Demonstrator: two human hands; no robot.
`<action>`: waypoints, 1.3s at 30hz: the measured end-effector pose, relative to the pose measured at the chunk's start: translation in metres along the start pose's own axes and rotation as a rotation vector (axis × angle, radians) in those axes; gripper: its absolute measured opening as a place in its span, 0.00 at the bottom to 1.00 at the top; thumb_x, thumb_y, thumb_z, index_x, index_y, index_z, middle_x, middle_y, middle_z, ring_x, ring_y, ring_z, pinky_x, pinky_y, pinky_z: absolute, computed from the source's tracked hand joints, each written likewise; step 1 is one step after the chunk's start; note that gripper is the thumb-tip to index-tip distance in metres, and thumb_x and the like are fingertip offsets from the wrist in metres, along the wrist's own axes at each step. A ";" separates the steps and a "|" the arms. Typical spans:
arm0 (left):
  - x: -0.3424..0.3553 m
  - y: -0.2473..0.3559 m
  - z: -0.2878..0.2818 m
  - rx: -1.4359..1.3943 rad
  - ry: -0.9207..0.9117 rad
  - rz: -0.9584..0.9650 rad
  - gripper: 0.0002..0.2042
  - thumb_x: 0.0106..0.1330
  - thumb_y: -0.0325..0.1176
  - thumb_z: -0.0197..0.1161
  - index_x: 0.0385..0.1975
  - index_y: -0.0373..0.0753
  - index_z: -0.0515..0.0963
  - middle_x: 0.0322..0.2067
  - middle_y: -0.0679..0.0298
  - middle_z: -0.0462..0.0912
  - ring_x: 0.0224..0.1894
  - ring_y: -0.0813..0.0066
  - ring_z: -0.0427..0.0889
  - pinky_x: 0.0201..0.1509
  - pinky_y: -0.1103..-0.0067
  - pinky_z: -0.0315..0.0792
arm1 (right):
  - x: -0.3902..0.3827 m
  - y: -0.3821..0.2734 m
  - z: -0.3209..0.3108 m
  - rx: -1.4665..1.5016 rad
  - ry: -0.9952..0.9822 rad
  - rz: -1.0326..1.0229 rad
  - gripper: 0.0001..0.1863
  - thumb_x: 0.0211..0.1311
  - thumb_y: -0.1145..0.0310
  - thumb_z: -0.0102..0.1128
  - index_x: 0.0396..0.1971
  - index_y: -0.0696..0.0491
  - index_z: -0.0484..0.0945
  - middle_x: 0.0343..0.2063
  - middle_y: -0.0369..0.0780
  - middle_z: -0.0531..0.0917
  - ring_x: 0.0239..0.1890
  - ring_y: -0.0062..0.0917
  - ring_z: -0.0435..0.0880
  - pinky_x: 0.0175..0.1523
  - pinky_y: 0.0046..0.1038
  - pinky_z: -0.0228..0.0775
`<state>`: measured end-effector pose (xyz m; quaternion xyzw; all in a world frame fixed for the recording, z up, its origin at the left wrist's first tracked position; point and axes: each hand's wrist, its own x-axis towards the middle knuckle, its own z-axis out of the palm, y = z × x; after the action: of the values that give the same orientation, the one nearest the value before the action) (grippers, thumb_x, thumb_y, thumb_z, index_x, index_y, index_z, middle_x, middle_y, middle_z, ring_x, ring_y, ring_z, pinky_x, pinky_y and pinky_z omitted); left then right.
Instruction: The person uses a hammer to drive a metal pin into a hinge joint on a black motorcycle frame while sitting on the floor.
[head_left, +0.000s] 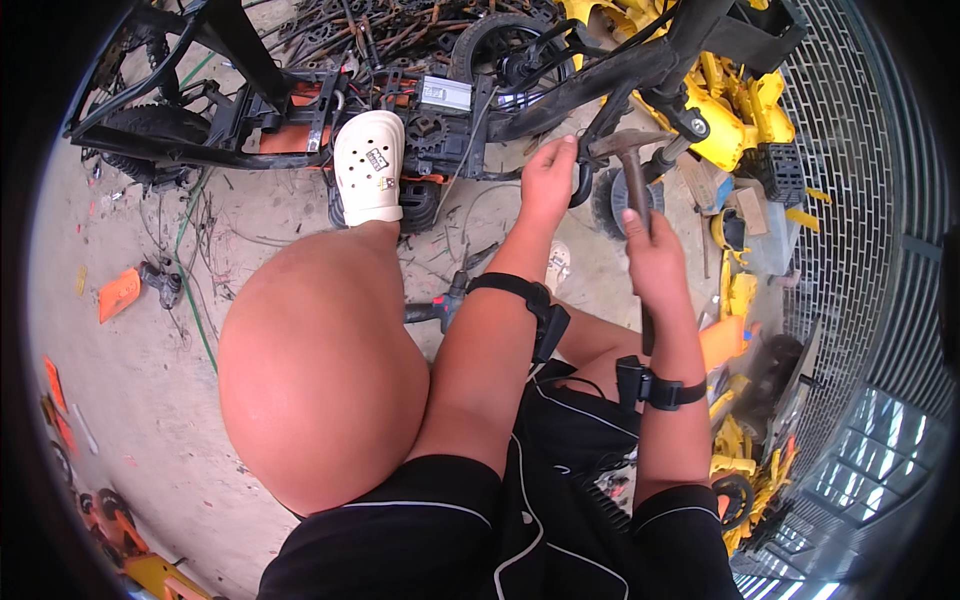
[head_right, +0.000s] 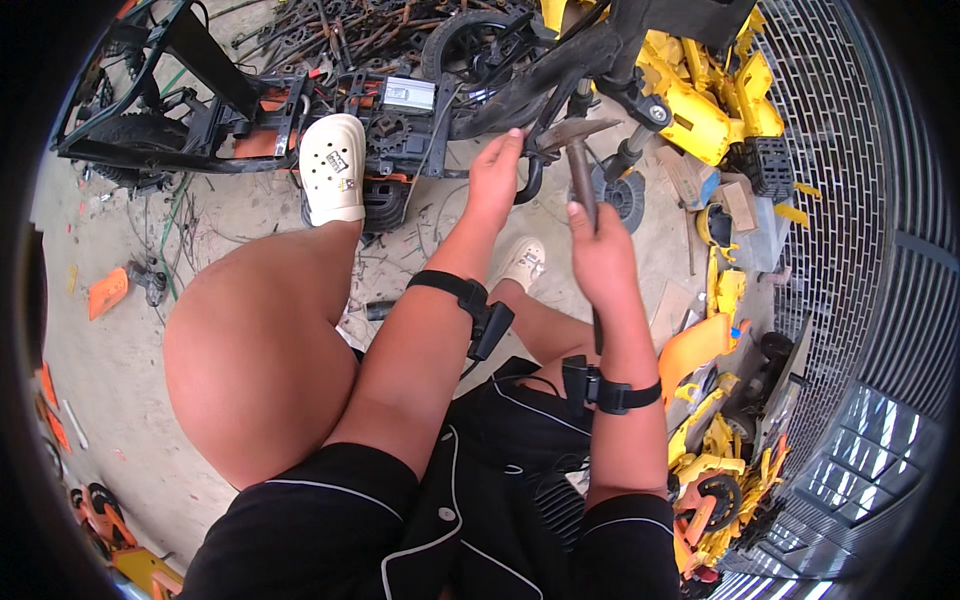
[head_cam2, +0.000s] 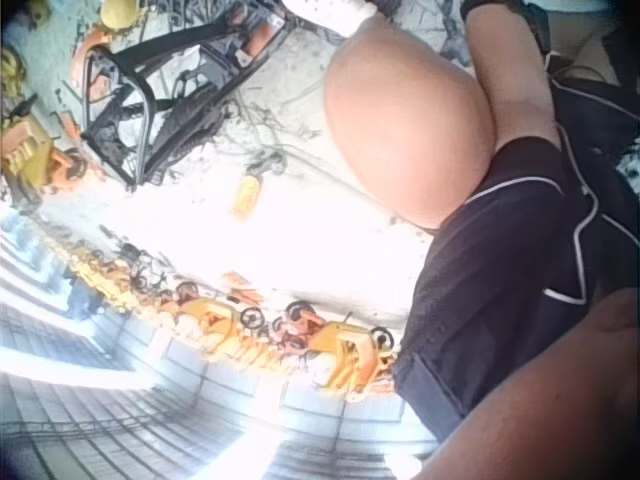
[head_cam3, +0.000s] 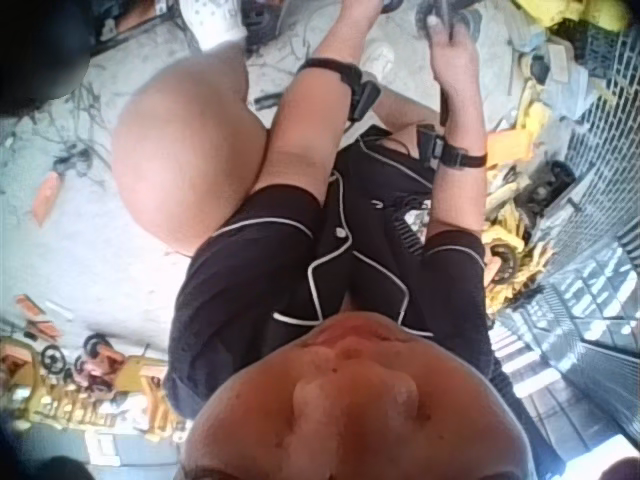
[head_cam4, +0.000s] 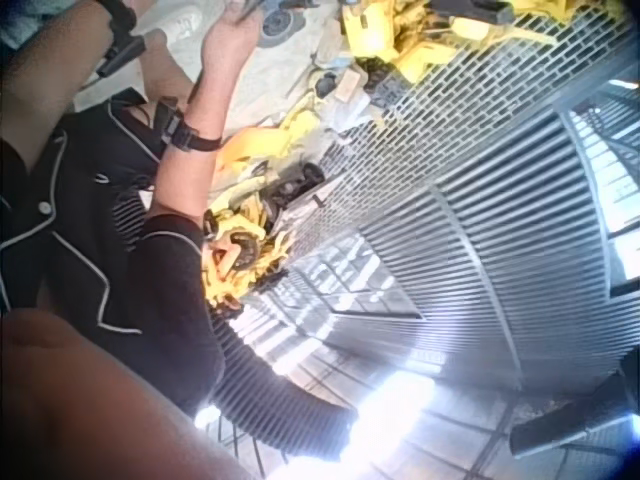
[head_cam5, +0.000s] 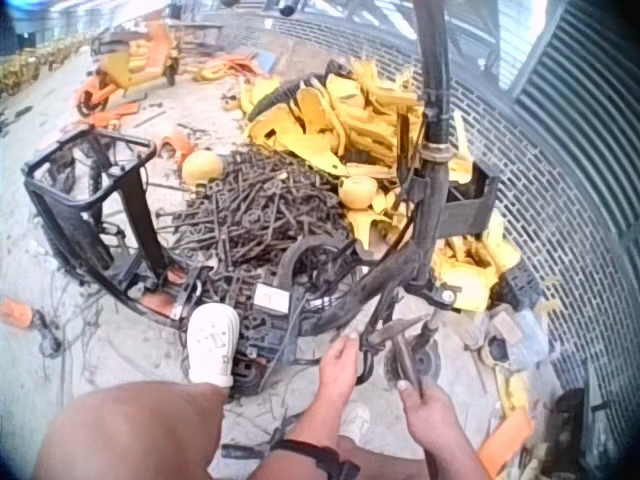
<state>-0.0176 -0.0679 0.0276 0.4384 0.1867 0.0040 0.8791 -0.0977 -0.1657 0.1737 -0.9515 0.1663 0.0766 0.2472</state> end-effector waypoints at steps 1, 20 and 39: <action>-0.004 0.000 0.004 -0.003 -0.021 -0.015 0.19 0.74 0.44 0.59 0.48 0.32 0.84 0.44 0.58 0.87 0.48 0.74 0.81 0.59 0.77 0.70 | -0.003 -0.006 -0.007 0.084 -0.030 0.131 0.23 0.72 0.50 0.57 0.37 0.60 0.76 0.24 0.47 0.79 0.27 0.34 0.79 0.35 0.35 0.70; -0.014 -0.010 -0.014 0.877 -0.342 0.347 0.43 0.47 0.23 0.67 0.68 0.34 0.54 0.61 0.43 0.65 0.68 0.43 0.61 0.73 0.62 0.57 | 0.007 0.007 -0.011 -0.140 -0.008 -0.055 0.22 0.73 0.53 0.55 0.36 0.61 0.68 0.24 0.59 0.79 0.31 0.59 0.80 0.35 0.51 0.71; -0.010 -0.014 -0.009 0.845 -0.332 0.328 0.43 0.47 0.23 0.66 0.67 0.33 0.53 0.62 0.43 0.64 0.69 0.43 0.59 0.73 0.62 0.55 | 0.013 0.013 -0.010 -0.093 -0.008 -0.049 0.21 0.72 0.54 0.55 0.37 0.61 0.69 0.24 0.60 0.79 0.34 0.59 0.81 0.38 0.52 0.71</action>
<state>-0.0322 -0.0713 0.0154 0.7756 -0.0426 -0.0035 0.6298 -0.0892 -0.1849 0.1736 -0.9654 0.1381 0.0818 0.2053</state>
